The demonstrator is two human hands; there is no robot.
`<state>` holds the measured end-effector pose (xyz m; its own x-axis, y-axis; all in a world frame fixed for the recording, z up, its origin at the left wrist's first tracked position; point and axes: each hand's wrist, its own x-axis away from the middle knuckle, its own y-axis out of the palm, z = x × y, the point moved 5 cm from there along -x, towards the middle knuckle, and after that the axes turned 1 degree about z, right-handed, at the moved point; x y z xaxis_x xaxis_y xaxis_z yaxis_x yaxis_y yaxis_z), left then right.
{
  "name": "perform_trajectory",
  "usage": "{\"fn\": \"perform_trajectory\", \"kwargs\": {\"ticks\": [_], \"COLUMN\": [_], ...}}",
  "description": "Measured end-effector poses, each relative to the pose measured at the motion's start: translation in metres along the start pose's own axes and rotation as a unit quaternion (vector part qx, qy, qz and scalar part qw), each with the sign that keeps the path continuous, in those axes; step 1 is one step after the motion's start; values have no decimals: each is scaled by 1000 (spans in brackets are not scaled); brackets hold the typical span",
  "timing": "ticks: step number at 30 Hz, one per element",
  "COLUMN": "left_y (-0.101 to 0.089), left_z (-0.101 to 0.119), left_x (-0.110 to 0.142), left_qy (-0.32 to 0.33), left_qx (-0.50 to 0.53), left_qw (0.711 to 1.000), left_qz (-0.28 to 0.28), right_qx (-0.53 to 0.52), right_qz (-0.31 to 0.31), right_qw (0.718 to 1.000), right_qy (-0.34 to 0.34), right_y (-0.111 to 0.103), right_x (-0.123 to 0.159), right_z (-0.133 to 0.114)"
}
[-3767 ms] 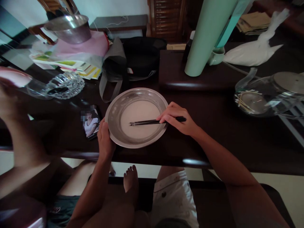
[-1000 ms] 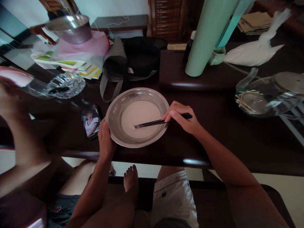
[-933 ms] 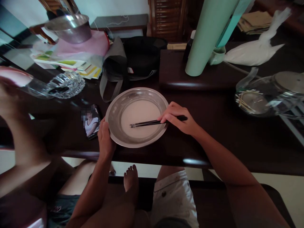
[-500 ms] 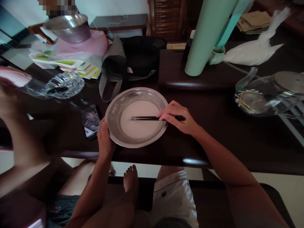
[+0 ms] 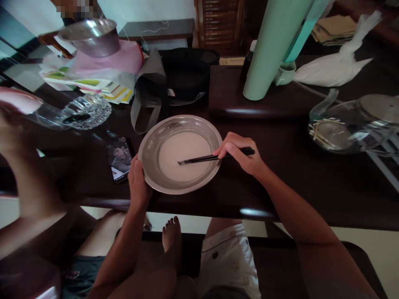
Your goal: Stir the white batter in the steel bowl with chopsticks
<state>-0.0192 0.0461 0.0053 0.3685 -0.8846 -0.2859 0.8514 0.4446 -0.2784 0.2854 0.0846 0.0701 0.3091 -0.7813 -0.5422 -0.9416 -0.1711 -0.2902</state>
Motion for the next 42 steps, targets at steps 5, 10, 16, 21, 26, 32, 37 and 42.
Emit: {"fn": "perform_trajectory", "kwargs": {"ticks": [5, 10, 16, 21, 26, 32, 37, 42], "left_y": [0, 0, 0, 0, 0, 0, 0, 0], "left_z": [0, 0, -1, -1, -1, 1, 2, -1], "left_x": [0, 0, 0, 0, 0, 0, 0, 0], "left_qy": [6, 2, -11, -12, -8, -5, -3, -7], "left_qx": [-4, 0, 9, 6, 12, 2, -3, 3], "left_qw": [1000, 1000, 1000, 1000, 1000, 1000, 1000, 1000], "left_qz": [6, 3, 7, 1, 6, 3, 5, 3], "right_qx": [37, 32, 53, 31, 40, 38, 52, 31], "right_qz": [-48, 0, -42, 19, -39, 23, -27, 28], "right_qw": [998, 999, 997, 999, 998, 999, 998, 999], "right_qy": [-29, -17, -24, 0, -26, -6, -14, 9], "right_y": [7, -1, 7, -2, 6, -1, 5, -2], "right_x": [0, 0, -1, 1, 0, 0, -1, 0], "right_z": [-3, -3, -4, 0, -2, 0, -1, 2]}}
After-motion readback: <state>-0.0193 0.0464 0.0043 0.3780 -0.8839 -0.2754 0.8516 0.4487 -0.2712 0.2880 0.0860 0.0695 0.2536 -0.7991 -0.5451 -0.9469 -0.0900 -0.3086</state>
